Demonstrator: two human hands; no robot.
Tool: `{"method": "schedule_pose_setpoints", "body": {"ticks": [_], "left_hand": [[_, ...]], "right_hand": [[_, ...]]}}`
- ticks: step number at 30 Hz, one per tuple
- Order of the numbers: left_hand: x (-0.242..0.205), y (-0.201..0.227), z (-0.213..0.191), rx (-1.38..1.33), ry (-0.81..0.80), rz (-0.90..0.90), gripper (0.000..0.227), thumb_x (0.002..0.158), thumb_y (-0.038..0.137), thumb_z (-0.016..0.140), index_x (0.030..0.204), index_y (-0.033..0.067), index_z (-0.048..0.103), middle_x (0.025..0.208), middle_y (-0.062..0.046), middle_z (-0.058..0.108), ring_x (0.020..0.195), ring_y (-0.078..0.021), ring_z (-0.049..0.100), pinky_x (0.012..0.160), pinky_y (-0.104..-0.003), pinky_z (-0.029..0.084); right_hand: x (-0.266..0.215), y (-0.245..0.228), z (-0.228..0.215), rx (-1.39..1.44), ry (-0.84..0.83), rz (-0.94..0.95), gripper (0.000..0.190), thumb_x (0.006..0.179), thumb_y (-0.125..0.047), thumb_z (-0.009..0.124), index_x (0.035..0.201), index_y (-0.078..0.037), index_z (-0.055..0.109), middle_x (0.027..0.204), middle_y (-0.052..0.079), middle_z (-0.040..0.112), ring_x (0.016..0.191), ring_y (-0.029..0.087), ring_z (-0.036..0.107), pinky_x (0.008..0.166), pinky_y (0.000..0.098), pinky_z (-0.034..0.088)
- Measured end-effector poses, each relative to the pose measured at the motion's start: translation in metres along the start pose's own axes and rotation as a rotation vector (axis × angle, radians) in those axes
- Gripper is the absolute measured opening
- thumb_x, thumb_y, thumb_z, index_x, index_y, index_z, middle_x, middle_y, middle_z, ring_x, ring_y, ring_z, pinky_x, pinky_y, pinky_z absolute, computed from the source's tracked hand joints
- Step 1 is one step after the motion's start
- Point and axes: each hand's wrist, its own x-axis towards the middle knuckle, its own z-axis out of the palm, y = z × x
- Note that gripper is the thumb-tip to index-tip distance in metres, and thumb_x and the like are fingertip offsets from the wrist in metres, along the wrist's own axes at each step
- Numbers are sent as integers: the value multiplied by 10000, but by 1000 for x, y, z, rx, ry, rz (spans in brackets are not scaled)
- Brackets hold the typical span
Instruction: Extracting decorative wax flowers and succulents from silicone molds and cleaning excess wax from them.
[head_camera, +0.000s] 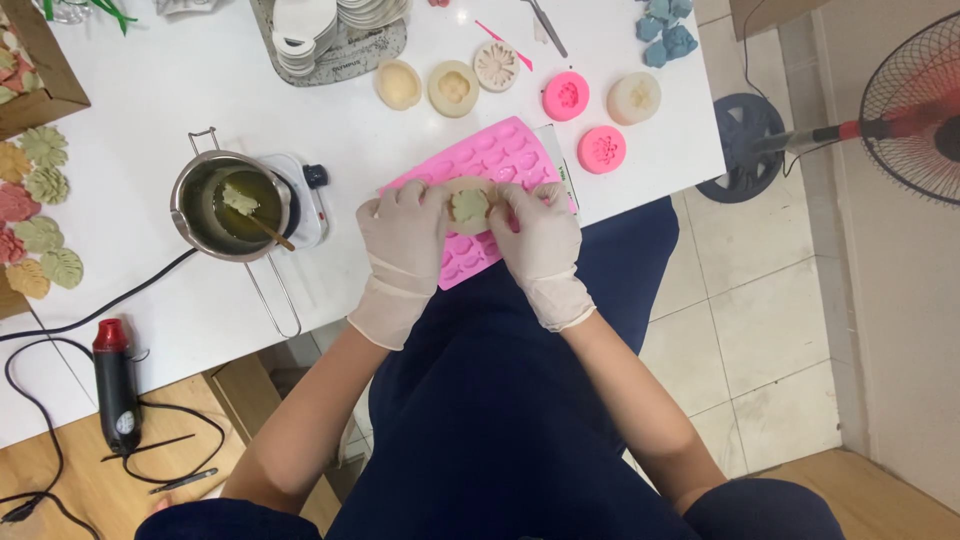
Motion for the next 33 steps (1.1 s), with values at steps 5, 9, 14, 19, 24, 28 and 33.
{"method": "schedule_pose_setpoints", "body": {"ticks": [5, 9, 14, 19, 24, 28, 33], "left_hand": [[1, 5, -7, -129, -37, -83, 154, 944, 210, 706, 1088, 159, 691, 1017, -17, 647, 965, -239, 634, 876, -448, 441], [8, 25, -40, -50, -108, -112, 219, 963, 233, 682, 1164, 148, 697, 954, -36, 654, 848, -243, 649, 803, -436, 464], [4, 23, -36, -153, -94, -202, 211, 949, 262, 704, 1146, 187, 711, 987, -18, 684, 845, -247, 671, 755, -426, 480], [-4, 25, -28, -294, -113, -346, 238, 889, 263, 733, 1115, 189, 732, 1081, -13, 721, 856, -247, 694, 750, -426, 502], [-5, 28, -21, -553, -78, -469, 261, 868, 177, 723, 1127, 145, 717, 1174, -35, 735, 993, -271, 716, 819, -374, 561], [-13, 23, -19, -704, -72, -458, 283, 893, 125, 704, 1175, 107, 717, 1202, -91, 723, 1027, -293, 715, 868, -374, 569], [-12, 16, -28, -729, -75, -338, 299, 899, 77, 687, 1196, 76, 714, 1224, -129, 725, 1083, -308, 716, 926, -376, 569]], "right_hand": [[0, -8, -4, -31, -42, 108, 202, 844, -237, 794, 1044, -229, 820, 719, 57, 575, 649, 233, 585, 568, 399, 498], [1, -12, -3, -62, 3, 154, 211, 812, -259, 794, 1019, -256, 833, 695, 70, 569, 650, 232, 567, 565, 396, 488], [8, -17, -20, -73, -120, 135, 252, 833, -295, 780, 1076, -248, 827, 704, 38, 639, 696, 237, 575, 609, 395, 502], [6, -23, -27, -90, -256, 177, 326, 832, -320, 773, 1150, -255, 806, 726, 52, 676, 758, 245, 601, 653, 395, 516], [-1, -25, -23, -57, -293, 162, 368, 853, -284, 736, 1219, -246, 757, 1000, -4, 767, 824, 263, 638, 699, 390, 544], [-1, -23, -25, 49, -339, 256, 373, 880, -266, 712, 1252, -240, 734, 1073, 24, 746, 861, 235, 676, 749, 386, 553], [-4, -34, -30, 100, -347, 341, 343, 919, -271, 691, 1260, -276, 730, 1122, 16, 740, 842, 227, 684, 755, 374, 560]]}}
